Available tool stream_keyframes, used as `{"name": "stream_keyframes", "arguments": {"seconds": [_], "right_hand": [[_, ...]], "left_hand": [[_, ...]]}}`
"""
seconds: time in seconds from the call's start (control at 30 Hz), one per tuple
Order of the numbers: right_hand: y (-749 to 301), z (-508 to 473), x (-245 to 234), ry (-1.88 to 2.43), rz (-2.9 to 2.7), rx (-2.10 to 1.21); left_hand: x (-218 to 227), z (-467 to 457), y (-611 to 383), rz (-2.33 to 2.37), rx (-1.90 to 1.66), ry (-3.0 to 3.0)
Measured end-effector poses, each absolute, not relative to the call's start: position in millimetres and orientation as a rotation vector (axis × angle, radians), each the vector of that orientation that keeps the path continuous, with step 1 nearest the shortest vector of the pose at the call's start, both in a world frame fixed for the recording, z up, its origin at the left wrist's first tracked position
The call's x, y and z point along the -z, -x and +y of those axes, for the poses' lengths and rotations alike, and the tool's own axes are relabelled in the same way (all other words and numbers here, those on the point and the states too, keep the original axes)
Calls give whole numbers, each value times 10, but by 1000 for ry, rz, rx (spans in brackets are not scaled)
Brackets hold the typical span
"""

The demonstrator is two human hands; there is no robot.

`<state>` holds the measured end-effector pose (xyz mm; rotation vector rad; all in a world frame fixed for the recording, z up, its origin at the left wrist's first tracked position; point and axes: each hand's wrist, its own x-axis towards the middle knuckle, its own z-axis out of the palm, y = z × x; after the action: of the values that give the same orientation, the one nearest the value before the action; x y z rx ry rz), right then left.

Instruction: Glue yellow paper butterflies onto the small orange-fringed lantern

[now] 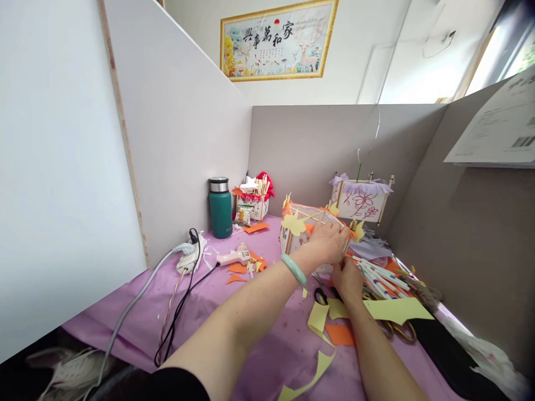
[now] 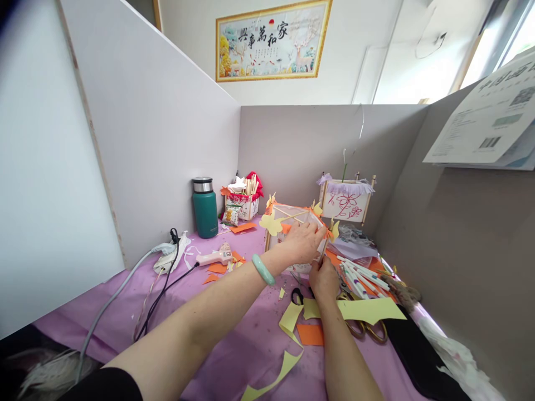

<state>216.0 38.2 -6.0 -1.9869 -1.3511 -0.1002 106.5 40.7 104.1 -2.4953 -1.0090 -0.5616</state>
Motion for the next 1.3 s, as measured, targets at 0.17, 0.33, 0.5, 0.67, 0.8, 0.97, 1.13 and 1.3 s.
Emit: {"name": "stream_keyframes", "arguments": {"seconds": [0.17,0.33,0.5,0.67,0.8,0.97,1.13,1.3], "right_hand": [[-2155,378,50,2004,-1347,97],[-2153,369,36,1989,-1346,84],[-2161,379,50,1971,-1344,97],[-2143,352,19,1971,-1346,43],[-2124,325,-10,1965,-1354,37],[-2119,328,-20,1980,-1346,31],[-2128,334,-17,1968,-1352,36],[-2107,308,-31,1947,-1356,48]], "left_hand": [[-975,425,-1061,-944,638,2459],[-934,397,-1084,-993,623,2404],[-999,340,-1083,-1053,571,2453],[-1015,299,-1070,-1025,640,2429],[-945,300,-1089,-1035,689,2420],[-864,340,-1108,-1023,665,2415],[-792,363,-1129,-1053,728,2339],[-779,381,-1143,-1103,650,2385]]}}
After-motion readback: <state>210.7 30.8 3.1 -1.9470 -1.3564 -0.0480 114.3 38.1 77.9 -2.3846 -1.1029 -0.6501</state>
